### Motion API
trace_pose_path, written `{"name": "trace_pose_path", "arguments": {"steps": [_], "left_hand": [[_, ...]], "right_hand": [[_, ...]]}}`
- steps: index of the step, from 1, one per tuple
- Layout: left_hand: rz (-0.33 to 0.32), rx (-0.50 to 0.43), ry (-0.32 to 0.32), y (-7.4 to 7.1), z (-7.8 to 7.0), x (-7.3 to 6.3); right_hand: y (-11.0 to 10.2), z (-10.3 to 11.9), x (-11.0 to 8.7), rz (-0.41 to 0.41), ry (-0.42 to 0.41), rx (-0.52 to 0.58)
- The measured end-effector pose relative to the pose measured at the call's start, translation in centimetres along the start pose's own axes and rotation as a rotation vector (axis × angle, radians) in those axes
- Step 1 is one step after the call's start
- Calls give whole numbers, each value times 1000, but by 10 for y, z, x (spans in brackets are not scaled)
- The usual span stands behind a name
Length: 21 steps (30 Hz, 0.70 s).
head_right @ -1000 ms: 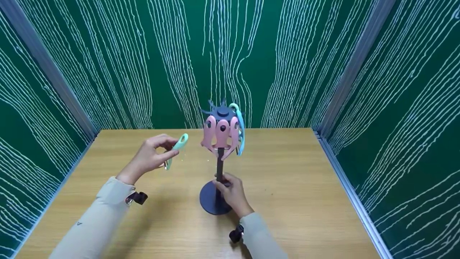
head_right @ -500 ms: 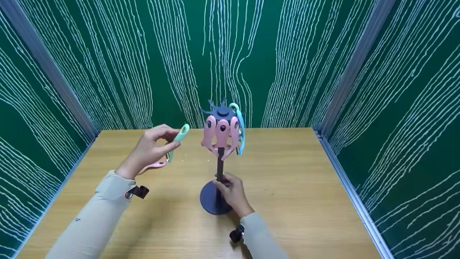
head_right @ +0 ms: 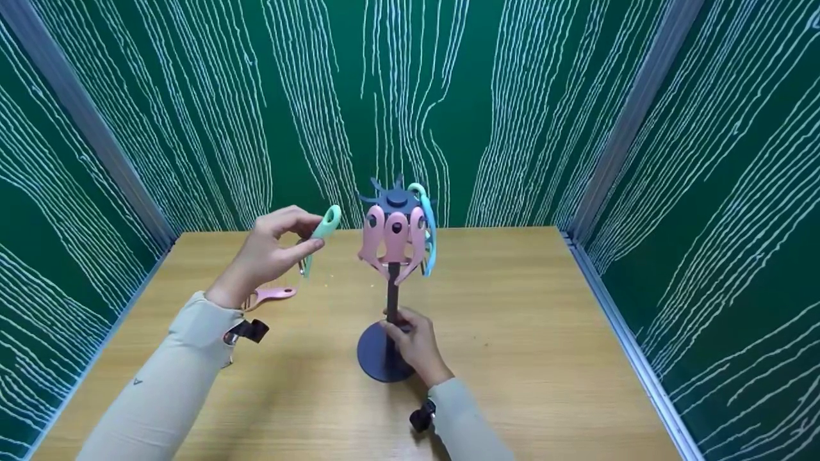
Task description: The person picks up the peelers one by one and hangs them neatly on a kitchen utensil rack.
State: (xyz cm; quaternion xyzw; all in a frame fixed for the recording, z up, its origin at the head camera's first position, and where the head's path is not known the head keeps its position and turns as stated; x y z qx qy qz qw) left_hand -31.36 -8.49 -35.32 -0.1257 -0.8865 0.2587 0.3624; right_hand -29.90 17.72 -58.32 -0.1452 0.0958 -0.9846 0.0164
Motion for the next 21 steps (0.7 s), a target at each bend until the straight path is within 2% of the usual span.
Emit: {"name": "trace_pose_path", "arguments": {"steps": [5,14,21], "left_hand": [[-11,-25,29,0,-8,7],[-25,-68,38,2,-22,19],[-20,-82,73,8,-27,26]], "right_hand": [[0,-1,1,-2,-8,-7],[0,-1,0,-5,-18,-11],[0,-1,0,-9,-24,-11]]}}
Point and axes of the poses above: each hand's wrist, its own x-axis towards the middle knuckle, its own y-axis out of the palm, z = x × y, the point moved 2 cm from there along x, towards the middle knuckle, and after that the axes turned 2 degrees about x, right-handed, at the moved point
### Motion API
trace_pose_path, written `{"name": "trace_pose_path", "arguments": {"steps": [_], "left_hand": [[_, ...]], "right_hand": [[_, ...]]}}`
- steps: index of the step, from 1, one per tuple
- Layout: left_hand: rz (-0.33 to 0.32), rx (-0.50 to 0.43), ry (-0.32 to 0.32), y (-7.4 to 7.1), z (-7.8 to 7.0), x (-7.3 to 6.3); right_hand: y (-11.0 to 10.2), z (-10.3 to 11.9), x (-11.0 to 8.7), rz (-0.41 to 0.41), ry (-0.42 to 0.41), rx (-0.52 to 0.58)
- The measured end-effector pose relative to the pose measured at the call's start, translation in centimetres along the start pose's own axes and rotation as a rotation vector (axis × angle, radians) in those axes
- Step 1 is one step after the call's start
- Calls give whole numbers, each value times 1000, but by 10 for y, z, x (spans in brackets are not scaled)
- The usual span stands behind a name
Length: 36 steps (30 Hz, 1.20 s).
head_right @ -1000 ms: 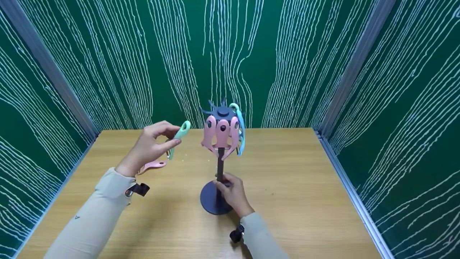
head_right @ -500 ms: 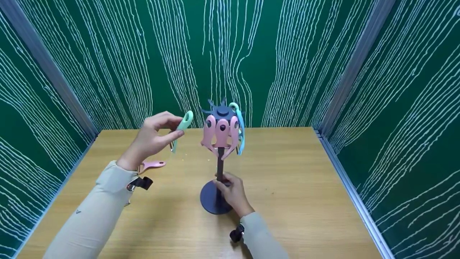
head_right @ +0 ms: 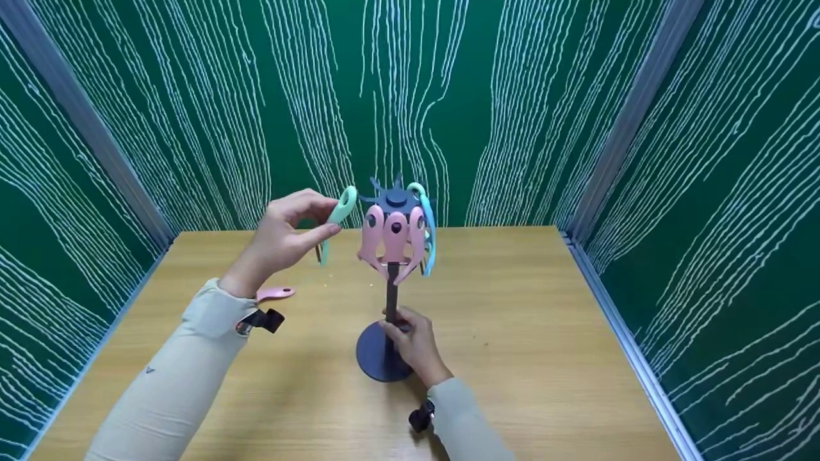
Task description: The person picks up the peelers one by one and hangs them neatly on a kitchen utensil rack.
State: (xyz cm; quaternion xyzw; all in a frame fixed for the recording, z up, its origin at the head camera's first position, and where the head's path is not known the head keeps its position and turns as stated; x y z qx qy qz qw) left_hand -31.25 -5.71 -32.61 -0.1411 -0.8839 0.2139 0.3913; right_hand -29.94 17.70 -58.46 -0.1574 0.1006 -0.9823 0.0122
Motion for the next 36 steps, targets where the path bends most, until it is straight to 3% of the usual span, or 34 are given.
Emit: {"name": "trace_pose_path", "arguments": {"steps": [22,28,36], "left_hand": [[47,-43,-42,23,2,1],[32,-63,-50,30,2,-1],[12,-90,-63,40,0,-5]], "right_hand": [[-2,0,0,-3,2,-2],[-1,-1,-1,-3,-19,-8],[-1,1,0,-10,15,-1]]}}
Point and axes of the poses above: each hand's wrist, its own x-axis towards the middle knuckle, its own y-axis out of the palm, z = x × y, the point moved 2 cm from there along x, towards the middle knuckle, and after that the axes turned 2 degrees about x, right-handed, at the moved point
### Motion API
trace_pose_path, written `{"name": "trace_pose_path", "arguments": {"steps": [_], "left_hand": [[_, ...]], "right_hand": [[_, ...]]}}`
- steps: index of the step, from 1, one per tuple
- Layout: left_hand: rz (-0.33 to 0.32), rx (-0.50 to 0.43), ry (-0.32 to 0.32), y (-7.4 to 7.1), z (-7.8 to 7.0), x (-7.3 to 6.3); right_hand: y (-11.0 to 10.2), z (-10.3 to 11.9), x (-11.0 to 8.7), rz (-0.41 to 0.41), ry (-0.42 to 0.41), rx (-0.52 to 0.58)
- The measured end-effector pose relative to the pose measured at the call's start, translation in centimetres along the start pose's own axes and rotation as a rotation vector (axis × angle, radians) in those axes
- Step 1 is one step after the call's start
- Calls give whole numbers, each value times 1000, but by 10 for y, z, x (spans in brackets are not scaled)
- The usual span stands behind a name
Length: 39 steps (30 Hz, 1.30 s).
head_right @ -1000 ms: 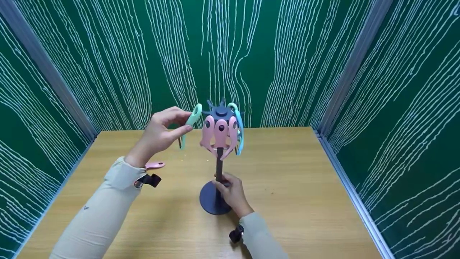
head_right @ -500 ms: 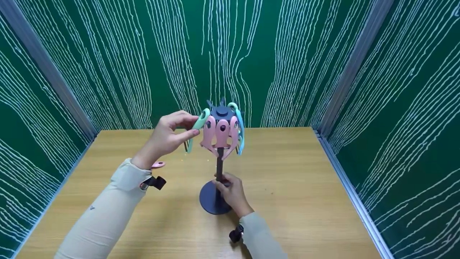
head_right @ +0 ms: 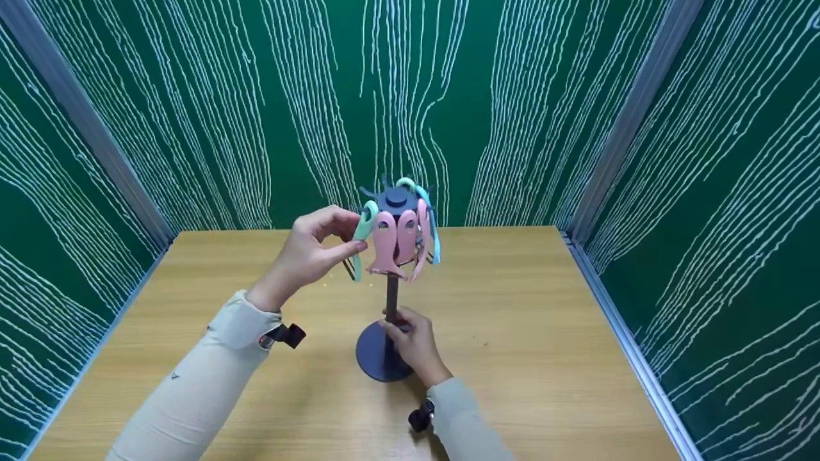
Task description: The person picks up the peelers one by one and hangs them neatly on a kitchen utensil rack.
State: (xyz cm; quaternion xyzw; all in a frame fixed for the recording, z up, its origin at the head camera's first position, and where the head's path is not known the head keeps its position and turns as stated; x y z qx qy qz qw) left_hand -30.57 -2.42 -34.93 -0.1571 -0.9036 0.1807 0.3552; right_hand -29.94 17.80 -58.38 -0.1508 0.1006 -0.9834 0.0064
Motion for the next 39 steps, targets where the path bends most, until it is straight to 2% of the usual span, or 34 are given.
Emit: {"name": "trace_pose_path", "arguments": {"steps": [14,22,29,39], "left_hand": [[4,-26,28,13,-3,-2],[8,-14,26,13,-1,-4],[5,-12,25,8,3,-7],[-12,19,5,-10,13,-16]], "right_hand": [[0,0,0,13,13,-2],[1,-1,1,-8,-57,24],[2,-1,1,-4,-70,36],[1,-1,1,-9,-43,36]]}}
Point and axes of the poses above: each hand's wrist, its own x-axis towards the middle knuckle, its own y-axis out of the palm, z = x × y, the point moved 2 cm from there along x, towards the middle knuckle, and after that the axes turned 2 degrees about x, right-handed, at the moved point
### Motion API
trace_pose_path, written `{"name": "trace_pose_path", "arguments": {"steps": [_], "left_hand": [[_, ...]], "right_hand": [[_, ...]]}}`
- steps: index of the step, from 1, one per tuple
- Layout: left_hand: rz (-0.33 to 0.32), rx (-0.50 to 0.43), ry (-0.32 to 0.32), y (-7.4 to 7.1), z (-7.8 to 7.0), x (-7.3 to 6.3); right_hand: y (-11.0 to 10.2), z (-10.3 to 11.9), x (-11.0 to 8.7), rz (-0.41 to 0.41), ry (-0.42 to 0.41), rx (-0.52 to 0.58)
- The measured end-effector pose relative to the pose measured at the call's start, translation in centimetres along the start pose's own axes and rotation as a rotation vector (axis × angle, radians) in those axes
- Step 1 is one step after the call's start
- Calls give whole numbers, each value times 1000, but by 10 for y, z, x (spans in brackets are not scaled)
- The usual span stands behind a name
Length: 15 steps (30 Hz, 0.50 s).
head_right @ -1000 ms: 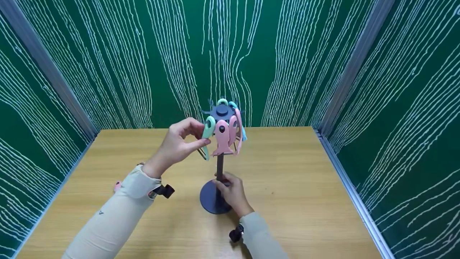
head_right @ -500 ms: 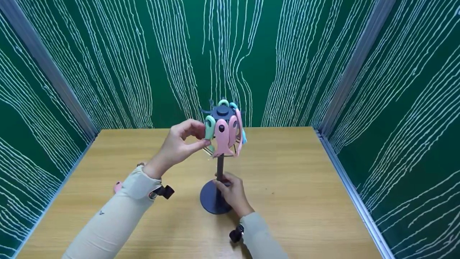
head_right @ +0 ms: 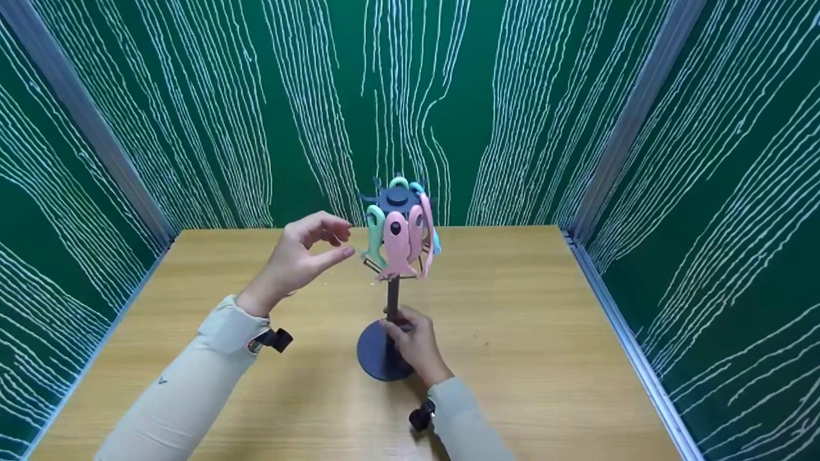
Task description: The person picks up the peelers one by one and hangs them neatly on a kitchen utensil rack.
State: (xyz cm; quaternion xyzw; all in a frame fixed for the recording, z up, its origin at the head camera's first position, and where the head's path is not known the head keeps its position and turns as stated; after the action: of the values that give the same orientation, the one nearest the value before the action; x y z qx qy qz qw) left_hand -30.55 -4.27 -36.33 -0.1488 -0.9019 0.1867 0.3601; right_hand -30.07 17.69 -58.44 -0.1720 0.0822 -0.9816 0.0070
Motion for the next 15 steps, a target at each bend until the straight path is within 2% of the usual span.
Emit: {"name": "trace_pose_path", "arguments": {"steps": [15], "left_hand": [[-13,58,-42,-25,21,-18]], "right_hand": [[2,0,-1,-4,-43,9]]}}
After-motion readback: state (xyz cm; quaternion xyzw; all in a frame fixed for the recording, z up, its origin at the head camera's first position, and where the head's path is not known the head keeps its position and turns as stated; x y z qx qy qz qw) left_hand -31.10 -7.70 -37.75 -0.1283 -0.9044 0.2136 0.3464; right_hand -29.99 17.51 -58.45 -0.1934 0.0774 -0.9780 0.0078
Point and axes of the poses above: each hand's wrist, its own x-axis towards the middle knuckle, its own y-axis out of the palm, z = x × y, the point moved 2 cm from there along x, towards the middle knuckle, and after that the axes turned 2 degrees about x, right-handed, at the moved point
